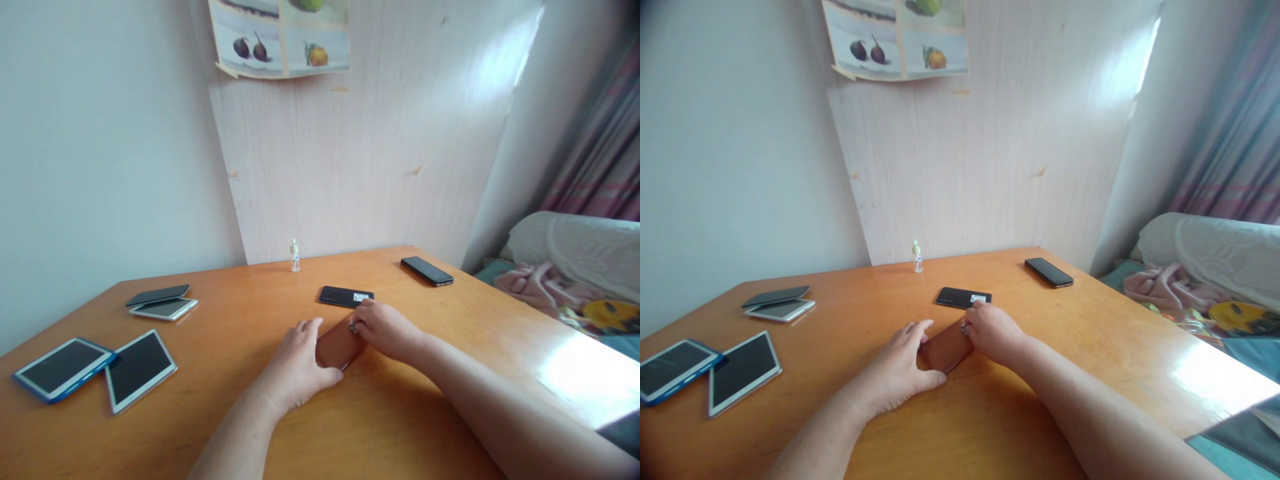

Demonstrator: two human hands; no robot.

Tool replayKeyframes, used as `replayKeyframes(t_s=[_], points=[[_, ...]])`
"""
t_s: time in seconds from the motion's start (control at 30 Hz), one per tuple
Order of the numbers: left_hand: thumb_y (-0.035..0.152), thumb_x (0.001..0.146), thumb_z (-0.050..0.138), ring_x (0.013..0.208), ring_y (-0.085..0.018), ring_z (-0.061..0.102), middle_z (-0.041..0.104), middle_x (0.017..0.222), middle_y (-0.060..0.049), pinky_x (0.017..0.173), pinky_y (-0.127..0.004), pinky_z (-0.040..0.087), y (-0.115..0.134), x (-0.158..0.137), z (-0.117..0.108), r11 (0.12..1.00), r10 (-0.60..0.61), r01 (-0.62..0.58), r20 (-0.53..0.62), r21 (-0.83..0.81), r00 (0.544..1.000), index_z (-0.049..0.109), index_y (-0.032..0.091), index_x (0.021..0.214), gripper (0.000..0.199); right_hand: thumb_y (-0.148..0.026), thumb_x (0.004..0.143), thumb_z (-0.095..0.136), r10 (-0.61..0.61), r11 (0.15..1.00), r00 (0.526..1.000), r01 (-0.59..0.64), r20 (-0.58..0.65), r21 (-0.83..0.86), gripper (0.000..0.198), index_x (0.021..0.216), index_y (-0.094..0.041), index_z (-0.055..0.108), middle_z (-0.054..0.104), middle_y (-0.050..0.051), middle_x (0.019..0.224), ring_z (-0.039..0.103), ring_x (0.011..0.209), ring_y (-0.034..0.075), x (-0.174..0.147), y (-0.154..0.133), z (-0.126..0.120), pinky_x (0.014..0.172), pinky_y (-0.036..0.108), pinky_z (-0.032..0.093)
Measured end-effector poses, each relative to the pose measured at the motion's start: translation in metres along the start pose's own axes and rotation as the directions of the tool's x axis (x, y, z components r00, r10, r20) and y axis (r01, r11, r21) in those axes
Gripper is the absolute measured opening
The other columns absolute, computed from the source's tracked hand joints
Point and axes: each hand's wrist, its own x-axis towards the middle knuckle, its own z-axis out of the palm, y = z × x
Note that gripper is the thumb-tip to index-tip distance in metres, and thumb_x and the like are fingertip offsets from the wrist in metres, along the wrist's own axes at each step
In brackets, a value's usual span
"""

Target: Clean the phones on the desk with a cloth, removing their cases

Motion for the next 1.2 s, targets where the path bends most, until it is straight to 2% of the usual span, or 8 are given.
replayKeyframes(t_s=[0.17, 0.4, 0.6, 0.7, 0.83, 0.93, 1.03, 1.2], points=[[0.039, 0.064, 0.071, 0.124, -0.031, 0.049, 0.051, 0.135, -0.016, 0.103, -0.036, 0.039, 0.002, 0.0, 0.0, 1.0, 0.003, -0.003, -0.011, -0.012, 1.0, 0.043, 0.015, 0.137, 0.082, -0.02, 0.092, 0.048, -0.37, 0.925, 0.929, 0.367, 0.022, 0.099, 0.022, 0.094, -0.02, 0.069, 0.064, 0.006, 0.095, 0.058, 0.094, 0.017, -0.01, -0.037, 0.009, 0.083, 0.026, 0.041], [0.042, 0.062, 0.072, 0.128, -0.032, 0.046, 0.048, 0.141, -0.015, 0.105, -0.037, 0.038, 0.0, -0.001, 0.002, 1.0, -0.019, 0.018, -0.025, -0.018, 1.0, 0.038, 0.018, 0.142, 0.09, -0.02, 0.092, 0.045, -0.075, 0.997, 0.996, 0.073, -0.047, -0.04, 0.027, 0.098, -0.019, 0.071, 0.065, 0.01, 0.1, 0.056, 0.098, 0.022, 0.006, -0.003, 0.007, 0.088, 0.031, 0.041], [0.039, 0.063, 0.071, 0.128, -0.03, 0.047, 0.049, 0.139, -0.019, 0.105, -0.034, 0.037, 0.004, -0.001, 0.002, 0.999, -0.002, -0.001, -0.054, -0.055, 0.999, 0.034, 0.011, 0.144, 0.093, -0.018, 0.092, 0.046, -0.377, 0.925, 0.926, 0.378, -0.028, 0.045, 0.028, 0.11, -0.02, 0.067, 0.067, 0.008, 0.107, 0.056, 0.099, 0.02, -0.007, -0.036, 0.014, 0.09, 0.032, 0.041], [0.04, 0.063, 0.072, 0.128, -0.031, 0.047, 0.048, 0.14, -0.019, 0.104, -0.035, 0.038, 0.004, -0.002, 0.002, 0.998, -0.014, 0.011, -0.051, -0.058, 0.999, 0.032, 0.013, 0.144, 0.094, -0.019, 0.093, 0.046, -0.402, 0.916, 0.916, 0.401, 0.017, 0.016, 0.028, 0.112, -0.019, 0.066, 0.067, 0.009, 0.108, 0.057, 0.098, 0.02, -0.006, -0.042, 0.012, 0.09, 0.032, 0.04], [0.041, 0.062, 0.074, 0.124, -0.031, 0.05, 0.051, 0.136, -0.015, 0.1, -0.036, 0.04, 0.0, -0.002, 0.002, 0.998, -0.037, 0.035, -0.035, -0.056, 0.999, 0.033, 0.018, 0.144, 0.095, -0.018, 0.091, 0.045, -0.06, 0.985, 0.997, 0.068, 0.056, -0.159, 0.024, 0.09, -0.016, 0.069, 0.067, 0.012, 0.098, 0.059, 0.095, 0.023, 0.004, -0.01, 0.002, 0.083, 0.031, 0.041], [0.042, 0.062, 0.074, 0.124, -0.031, 0.048, 0.051, 0.136, -0.014, 0.101, -0.036, 0.039, -0.004, -0.001, 0.003, 0.999, -0.012, 0.011, -0.028, -0.04, 1.0, 0.039, 0.019, 0.141, 0.089, -0.016, 0.089, 0.042, 0.097, 0.975, 0.995, -0.091, 0.024, -0.202, 0.025, 0.086, -0.014, 0.067, 0.065, 0.016, 0.096, 0.061, 0.086, 0.024, 0.005, 0.008, -0.004, 0.072, 0.031, 0.042], [0.042, 0.063, 0.074, 0.117, -0.029, 0.052, 0.055, 0.126, -0.011, 0.095, -0.034, 0.042, -0.005, 0.0, 0.002, 1.0, 0.018, -0.019, -0.019, -0.016, 1.0, 0.049, 0.021, 0.131, 0.076, -0.014, 0.085, 0.045, 0.049, 0.984, 0.998, -0.04, 0.049, -0.172, 0.02, 0.086, -0.015, 0.066, 0.066, 0.013, 0.095, 0.061, 0.082, 0.021, -0.004, -0.001, -0.007, 0.07, 0.029, 0.042], [0.042, 0.064, 0.073, 0.098, -0.025, 0.057, 0.057, 0.103, -0.005, 0.08, -0.03, 0.046, -0.002, -0.001, -0.002, 0.999, 0.038, -0.038, 0.011, 0.029, 0.999, 0.062, 0.024, 0.101, 0.043, -0.01, 0.074, 0.052, -0.273, 0.96, 0.955, 0.263, 0.118, 0.095, 0.017, 0.083, -0.019, 0.063, 0.067, 0.005, 0.094, 0.06, 0.085, 0.017, -0.016, -0.023, -0.013, 0.074, 0.024, 0.041]])
